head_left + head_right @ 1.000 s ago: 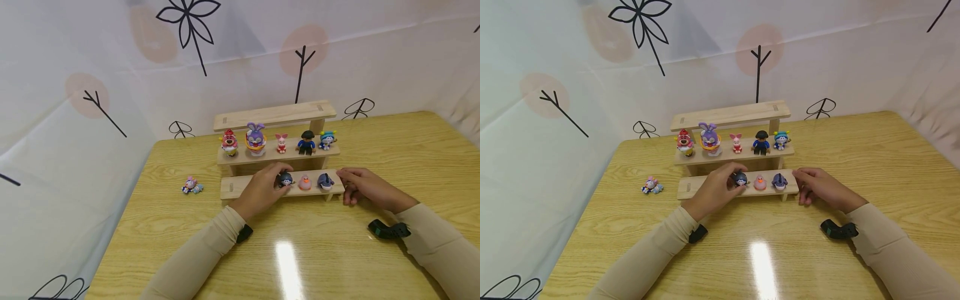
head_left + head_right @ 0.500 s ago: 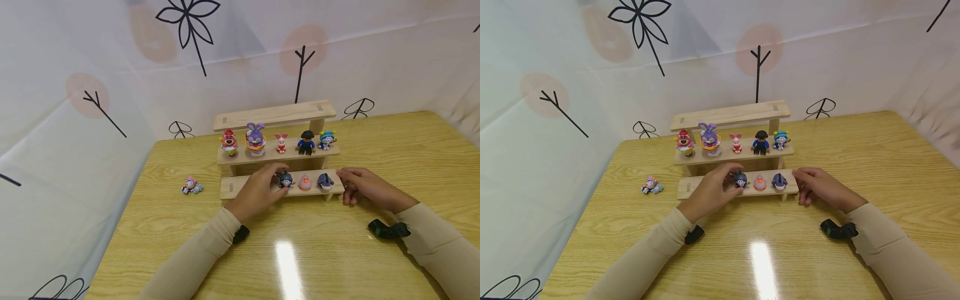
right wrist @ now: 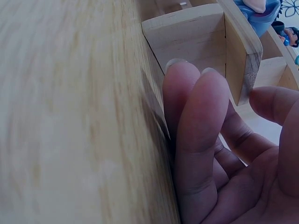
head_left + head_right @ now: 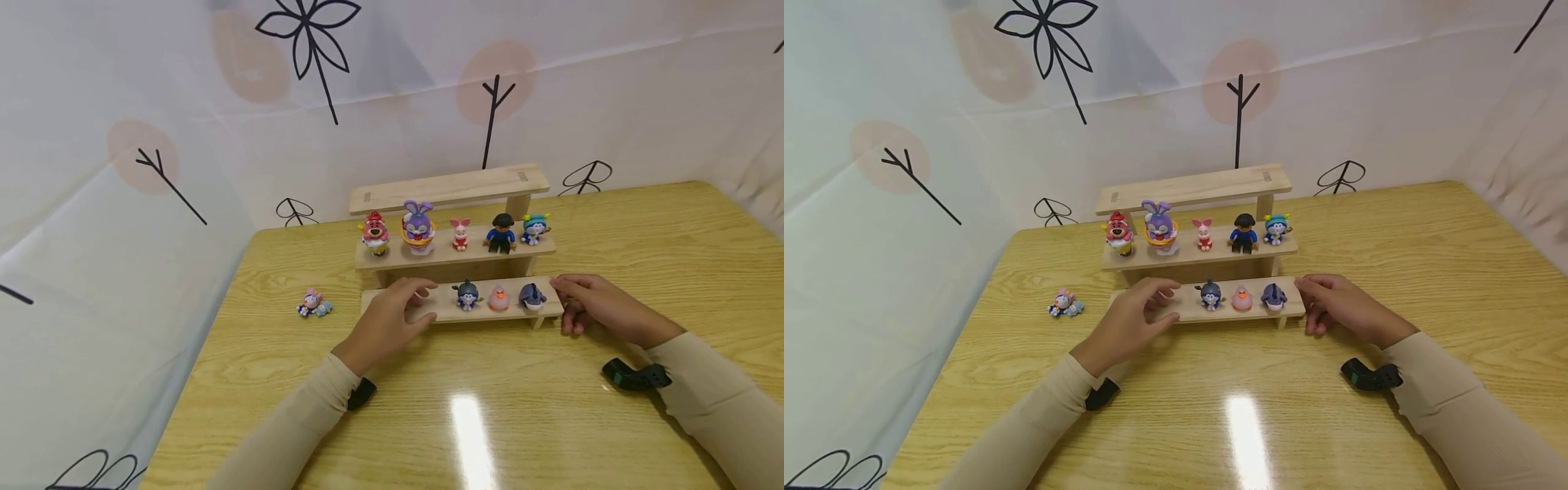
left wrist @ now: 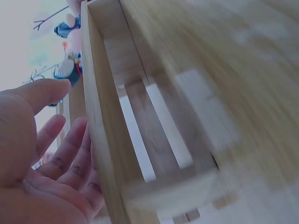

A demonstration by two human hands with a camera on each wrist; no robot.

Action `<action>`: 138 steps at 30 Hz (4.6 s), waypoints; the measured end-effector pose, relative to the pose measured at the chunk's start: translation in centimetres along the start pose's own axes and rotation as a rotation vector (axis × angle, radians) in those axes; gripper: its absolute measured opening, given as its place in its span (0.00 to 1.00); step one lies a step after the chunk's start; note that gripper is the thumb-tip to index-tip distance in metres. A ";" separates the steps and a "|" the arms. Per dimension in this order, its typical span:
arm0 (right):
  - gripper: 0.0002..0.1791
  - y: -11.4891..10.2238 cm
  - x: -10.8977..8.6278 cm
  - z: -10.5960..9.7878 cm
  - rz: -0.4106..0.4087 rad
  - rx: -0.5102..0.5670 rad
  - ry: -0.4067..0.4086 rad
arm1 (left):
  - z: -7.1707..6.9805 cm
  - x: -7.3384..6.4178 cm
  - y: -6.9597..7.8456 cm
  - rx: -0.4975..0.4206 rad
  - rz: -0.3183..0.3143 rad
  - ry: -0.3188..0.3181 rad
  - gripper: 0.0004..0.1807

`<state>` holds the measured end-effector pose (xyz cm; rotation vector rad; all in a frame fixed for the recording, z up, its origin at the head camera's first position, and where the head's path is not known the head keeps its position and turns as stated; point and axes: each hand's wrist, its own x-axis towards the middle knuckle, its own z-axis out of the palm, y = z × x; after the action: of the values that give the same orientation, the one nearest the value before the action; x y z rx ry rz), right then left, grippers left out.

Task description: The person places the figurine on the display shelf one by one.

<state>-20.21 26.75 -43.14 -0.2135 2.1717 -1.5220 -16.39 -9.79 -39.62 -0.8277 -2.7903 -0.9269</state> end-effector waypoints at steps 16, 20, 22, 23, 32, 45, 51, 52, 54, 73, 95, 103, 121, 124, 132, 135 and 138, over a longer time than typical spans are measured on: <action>0.26 -0.1 0.0 0.1 0.000 -0.011 0.006 | -5.1 -2.9 -3.7 0.018 -0.075 -0.073 0.10; 0.26 -0.1 -0.1 0.2 0.000 -0.009 0.004 | -6.8 -3.2 -4.6 0.007 -0.067 -0.108 0.07; 0.26 -0.1 -0.1 0.2 -0.001 -0.011 0.004 | -7.5 -3.4 -5.1 -0.019 -0.066 -0.098 0.08; 0.26 -0.1 -0.1 0.2 -0.002 -0.011 0.005 | -7.9 -3.5 -5.3 -0.032 -0.065 -0.085 0.08; 0.25 -0.2 -0.1 0.1 0.005 -0.009 0.016 | -10.1 -3.9 -7.3 -0.066 -0.137 0.104 0.12; 0.26 -0.2 -0.1 0.2 0.011 -0.012 0.007 | -11.6 -4.8 -12.1 0.054 -0.430 0.026 0.21; 0.27 -0.2 -0.1 0.1 0.004 -0.018 -0.002 | -11.7 -5.3 -13.2 0.083 -0.523 -0.118 0.29; 0.27 -0.2 0.0 0.1 0.004 -0.019 -0.002 | -11.6 -5.4 -13.3 0.083 -0.527 -0.140 0.30; 0.28 -0.2 0.0 0.1 0.004 -0.019 -0.001 | -11.5 -5.5 -13.6 0.077 -0.533 -0.175 0.32; 0.27 -0.2 -0.1 0.1 0.000 -0.017 -0.006 | -10.9 -5.2 -14.1 0.080 -0.548 -0.207 0.23; 0.27 -0.1 -0.1 0.1 -0.003 -0.010 -0.003 | -11.2 -5.3 -13.3 0.097 -0.564 -0.155 0.23; 0.27 -0.1 -0.1 0.1 0.001 -0.011 -0.009 | -11.3 -5.2 -12.9 0.098 -0.512 -0.088 0.23; 0.26 -0.1 -0.4 0.0 0.000 -0.010 0.005 | -11.0 -4.1 -11.2 0.039 -0.426 0.138 0.23; 0.26 -0.1 -0.4 -0.1 -0.002 -0.011 0.008 | -10.9 -3.8 -10.7 0.026 -0.399 0.172 0.24; 0.27 0.0 -0.1 0.1 -0.006 -0.007 0.001 | -10.3 -3.6 -9.7 -0.010 -0.340 0.283 0.23; 0.27 -0.1 -0.2 0.1 -0.007 -0.009 0.000 | -10.1 -3.4 -9.2 -0.021 -0.301 0.333 0.23; 0.27 -0.1 -0.2 0.1 -0.005 -0.010 -0.002 | -10.0 -3.3 -8.5 -0.030 -0.258 0.369 0.22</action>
<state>-20.04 26.70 -43.05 -0.2241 2.1798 -1.5132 -18.83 -22.80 -36.79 -0.2628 -2.5951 -1.0366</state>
